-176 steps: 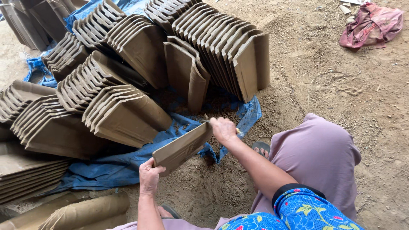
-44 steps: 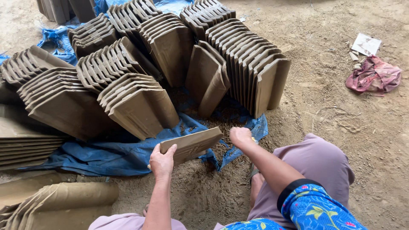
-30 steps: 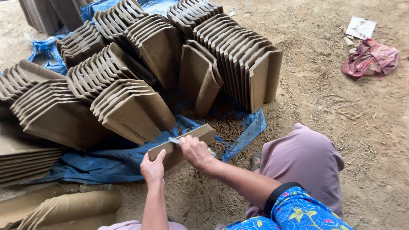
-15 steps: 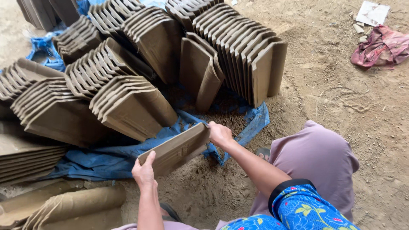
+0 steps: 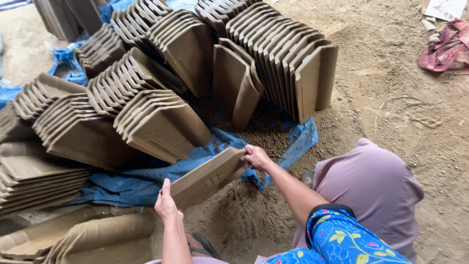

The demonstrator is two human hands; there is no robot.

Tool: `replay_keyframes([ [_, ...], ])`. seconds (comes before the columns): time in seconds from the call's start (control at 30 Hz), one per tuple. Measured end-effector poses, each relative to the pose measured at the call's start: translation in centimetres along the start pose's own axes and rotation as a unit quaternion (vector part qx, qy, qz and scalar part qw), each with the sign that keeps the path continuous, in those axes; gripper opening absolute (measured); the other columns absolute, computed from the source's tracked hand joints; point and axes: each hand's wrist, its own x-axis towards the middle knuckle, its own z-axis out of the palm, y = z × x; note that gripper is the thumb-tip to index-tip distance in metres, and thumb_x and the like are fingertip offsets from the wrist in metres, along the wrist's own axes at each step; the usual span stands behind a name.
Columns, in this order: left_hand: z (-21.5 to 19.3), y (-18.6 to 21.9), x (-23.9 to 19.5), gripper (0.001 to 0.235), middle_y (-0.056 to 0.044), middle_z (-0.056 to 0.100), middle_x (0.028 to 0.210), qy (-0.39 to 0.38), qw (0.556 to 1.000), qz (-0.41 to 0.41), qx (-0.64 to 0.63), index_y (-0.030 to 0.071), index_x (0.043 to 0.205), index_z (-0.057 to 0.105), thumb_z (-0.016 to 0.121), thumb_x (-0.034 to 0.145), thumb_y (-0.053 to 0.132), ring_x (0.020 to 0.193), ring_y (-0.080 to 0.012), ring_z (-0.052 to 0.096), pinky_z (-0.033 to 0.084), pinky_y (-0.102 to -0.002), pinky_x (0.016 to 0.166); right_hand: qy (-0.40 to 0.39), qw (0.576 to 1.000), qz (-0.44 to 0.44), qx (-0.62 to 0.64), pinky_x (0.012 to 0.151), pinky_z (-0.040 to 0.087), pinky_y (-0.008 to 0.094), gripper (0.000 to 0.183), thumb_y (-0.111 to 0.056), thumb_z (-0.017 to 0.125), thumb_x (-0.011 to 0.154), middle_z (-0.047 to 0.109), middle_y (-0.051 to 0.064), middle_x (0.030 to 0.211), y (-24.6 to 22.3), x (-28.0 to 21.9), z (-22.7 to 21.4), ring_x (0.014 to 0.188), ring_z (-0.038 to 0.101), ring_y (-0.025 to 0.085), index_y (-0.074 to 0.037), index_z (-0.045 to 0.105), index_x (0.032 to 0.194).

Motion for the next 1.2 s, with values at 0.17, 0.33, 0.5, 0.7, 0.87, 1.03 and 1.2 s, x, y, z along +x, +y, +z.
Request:
replay_keyframes([
  [0.17, -1.9, -2.6, 4.3, 0.053, -0.012, 0.064, 0.098, 0.148, 0.976, -0.148, -0.052, 0.006, 0.101, 0.061, 0.079, 0.063, 0.038, 0.076, -0.0269, 0.064, 0.053, -0.048, 0.055, 0.037, 0.980, -0.136, -0.140, 0.062, 0.034, 0.030, 0.026, 0.000, 0.056, 0.062, 0.053, -0.004, 0.068, -0.4, 0.8, 1.9, 0.070, 0.048, 0.013, -0.018, 0.036, 0.062],
  [0.33, -2.3, -6.0, 6.3, 0.030, -0.017, 0.058, 0.101, 0.120, 0.970, -0.208, -0.034, 0.001, 0.094, 0.057, 0.053, 0.066, 0.012, 0.087, -0.0358, 0.057, 0.054, -0.062, 0.067, 0.034, 0.912, -0.291, -0.286, 0.056, 0.031, 0.035, 0.016, -0.008, 0.043, 0.060, 0.050, -0.004, 0.067, -8.5, -5.2, 3.9, 0.064, 0.043, 0.018, -0.019, 0.032, 0.065],
  [0.5, 0.0, -10.5, 9.9, 0.035, -0.019, 0.056, 0.120, -0.050, 0.971, -0.232, 0.027, 0.006, 0.112, 0.056, 0.048, 0.080, 0.018, 0.108, -0.0394, 0.054, 0.050, -0.065, 0.075, 0.078, 0.817, -0.477, -0.314, 0.053, 0.041, 0.037, 0.011, -0.008, 0.053, 0.082, 0.060, 0.000, 0.076, -10.8, -7.9, 4.9, 0.066, 0.058, 0.021, -0.014, 0.053, 0.073],
  [0.7, 3.3, -5.2, 1.7, 0.041, -0.001, 0.064, 0.085, -0.209, 0.970, -0.021, 0.118, 0.011, 0.107, 0.074, 0.057, 0.071, 0.005, 0.073, -0.0116, 0.052, 0.042, -0.025, 0.059, 0.008, 0.733, -0.541, -0.413, 0.044, 0.041, 0.038, 0.017, -0.018, 0.061, 0.087, 0.054, 0.002, 0.071, -10.5, -9.6, 6.8, 0.056, 0.056, 0.021, -0.013, 0.053, 0.072],
  [0.87, 3.8, -1.6, -2.2, 0.032, -0.008, 0.067, 0.115, -0.357, 0.924, 0.114, 0.071, 0.002, 0.112, 0.069, 0.053, 0.089, 0.018, 0.107, -0.0144, 0.058, 0.045, -0.026, 0.093, -0.005, 0.738, -0.514, -0.437, 0.048, 0.044, 0.038, 0.004, -0.020, 0.059, 0.088, 0.057, 0.000, 0.078, -9.3, -8.0, 6.2, 0.066, 0.060, 0.021, -0.021, 0.058, 0.092],
  [1.03, 3.5, -0.9, -3.7, 0.026, -0.002, 0.069, 0.088, -0.365, 0.842, 0.268, 0.294, 0.016, 0.096, 0.072, 0.069, 0.076, 0.032, 0.083, -0.0124, 0.059, 0.046, -0.027, 0.077, 0.031, 0.762, -0.457, -0.457, 0.041, 0.040, 0.044, 0.008, -0.019, 0.062, 0.078, 0.057, 0.001, 0.081, -9.4, -6.6, 6.3, 0.066, 0.061, 0.027, -0.018, 0.055, 0.081],
  [1.2, 3.4, -1.9, -2.6, 0.030, 0.004, 0.074, 0.100, -0.298, 0.853, 0.316, 0.291, 0.024, 0.101, 0.073, 0.069, 0.074, 0.034, 0.095, -0.0106, 0.067, 0.047, -0.025, 0.086, 0.092, 0.892, -0.240, -0.371, 0.062, 0.041, 0.037, 0.027, -0.041, 0.066, 0.081, 0.056, 0.002, 0.087, -15.1, -5.9, 2.2, 0.073, 0.054, 0.019, -0.016, 0.058, 0.083],
])
